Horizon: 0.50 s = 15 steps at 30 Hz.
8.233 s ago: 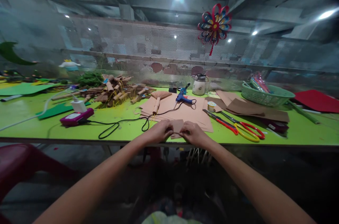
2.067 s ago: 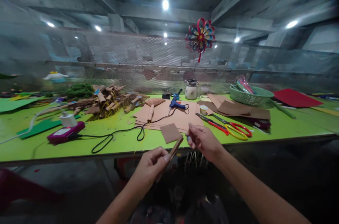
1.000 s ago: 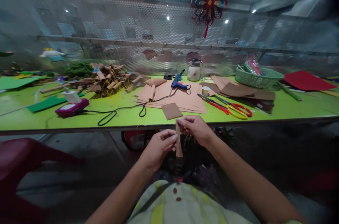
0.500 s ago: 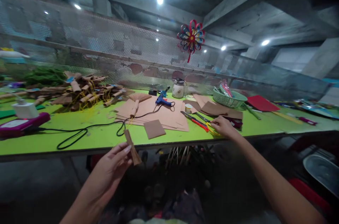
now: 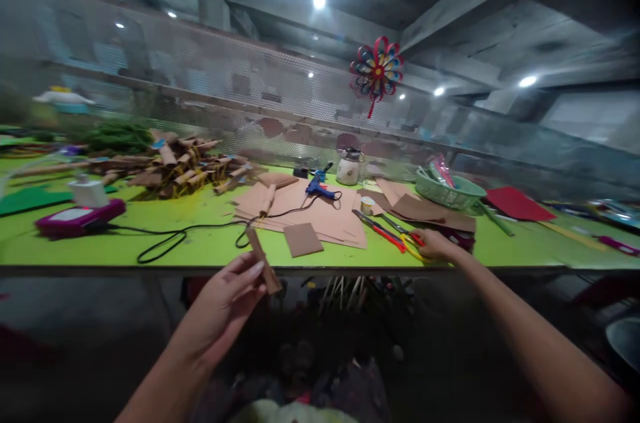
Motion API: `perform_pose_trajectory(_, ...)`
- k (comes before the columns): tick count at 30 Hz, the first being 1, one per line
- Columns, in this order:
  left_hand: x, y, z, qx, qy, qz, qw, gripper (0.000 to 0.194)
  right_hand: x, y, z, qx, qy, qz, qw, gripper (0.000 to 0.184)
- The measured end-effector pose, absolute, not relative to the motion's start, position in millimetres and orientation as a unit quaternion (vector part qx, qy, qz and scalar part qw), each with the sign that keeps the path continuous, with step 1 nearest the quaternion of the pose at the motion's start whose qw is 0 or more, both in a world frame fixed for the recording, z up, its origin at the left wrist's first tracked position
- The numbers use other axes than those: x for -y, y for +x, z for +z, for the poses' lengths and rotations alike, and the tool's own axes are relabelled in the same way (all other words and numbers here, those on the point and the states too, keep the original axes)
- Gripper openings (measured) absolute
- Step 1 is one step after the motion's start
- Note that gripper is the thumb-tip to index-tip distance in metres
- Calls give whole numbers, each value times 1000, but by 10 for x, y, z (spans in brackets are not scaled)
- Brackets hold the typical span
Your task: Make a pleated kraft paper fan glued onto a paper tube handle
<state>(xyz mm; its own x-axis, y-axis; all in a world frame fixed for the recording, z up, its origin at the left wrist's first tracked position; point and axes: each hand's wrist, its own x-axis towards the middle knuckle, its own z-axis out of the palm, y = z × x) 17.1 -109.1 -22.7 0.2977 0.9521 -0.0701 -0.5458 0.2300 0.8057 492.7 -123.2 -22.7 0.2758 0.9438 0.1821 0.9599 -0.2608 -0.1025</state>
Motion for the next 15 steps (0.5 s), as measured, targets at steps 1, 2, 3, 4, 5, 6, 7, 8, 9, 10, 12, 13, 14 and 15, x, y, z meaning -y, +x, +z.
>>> perform_pose_trajectory(1,1108,187,-220,-283,340,517,733,30,1208,4943,-229,606,-790,-21,89,34)
perform_pose_trajectory(2,1122,200,-216,-272,339,517,738,28,1177,4960,-234,606,-791,-6,84,42)
perform_pose_trajectory(3,1133,209,-213,-265,340,516,740,28,1143,4978,-240,604,-793,9,79,48)
perform_pose_trajectory(4,1142,214,-212,-261,337,520,740,28,1108,4997,-248,598,-797,20,74,50)
perform_pose_trajectory(5,1148,215,-214,-257,338,520,741,28,1077,5016,-255,593,-801,28,71,51)
perform_pose_trajectory(6,1152,212,-216,-252,340,522,741,29,1054,5036,-259,587,-806,32,70,48)
perform_pose_trajectory(7,1154,208,-220,-248,341,523,741,30,1042,5060,-260,580,-811,31,70,44)
perform_pose_trajectory(8,1155,204,-225,-244,343,523,741,30,1044,5089,-254,573,-816,26,72,39)
perform_pose_trajectory(9,1154,199,-231,-240,343,524,741,29,1064,5123,-242,566,-821,20,74,35)
perform_pose_trajectory(10,1153,196,-238,-237,342,526,742,28,1102,5162,-226,560,-825,14,75,32)
perform_pose_trajectory(12,1151,195,-253,-234,336,530,743,27,1237,5239,-190,557,-827,8,78,33)
perform_pose_trajectory(13,1151,197,-261,-233,333,532,743,27,1334,5265,-175,559,-825,5,84,37)
perform_pose_trajectory(14,1154,202,-269,-232,329,534,743,27,1448,5270,-168,561,-823,-2,94,41)
perform_pose_trajectory(15,1158,210,-275,-233,325,536,744,26,1578,5244,-169,563,-817,-24,125,45)
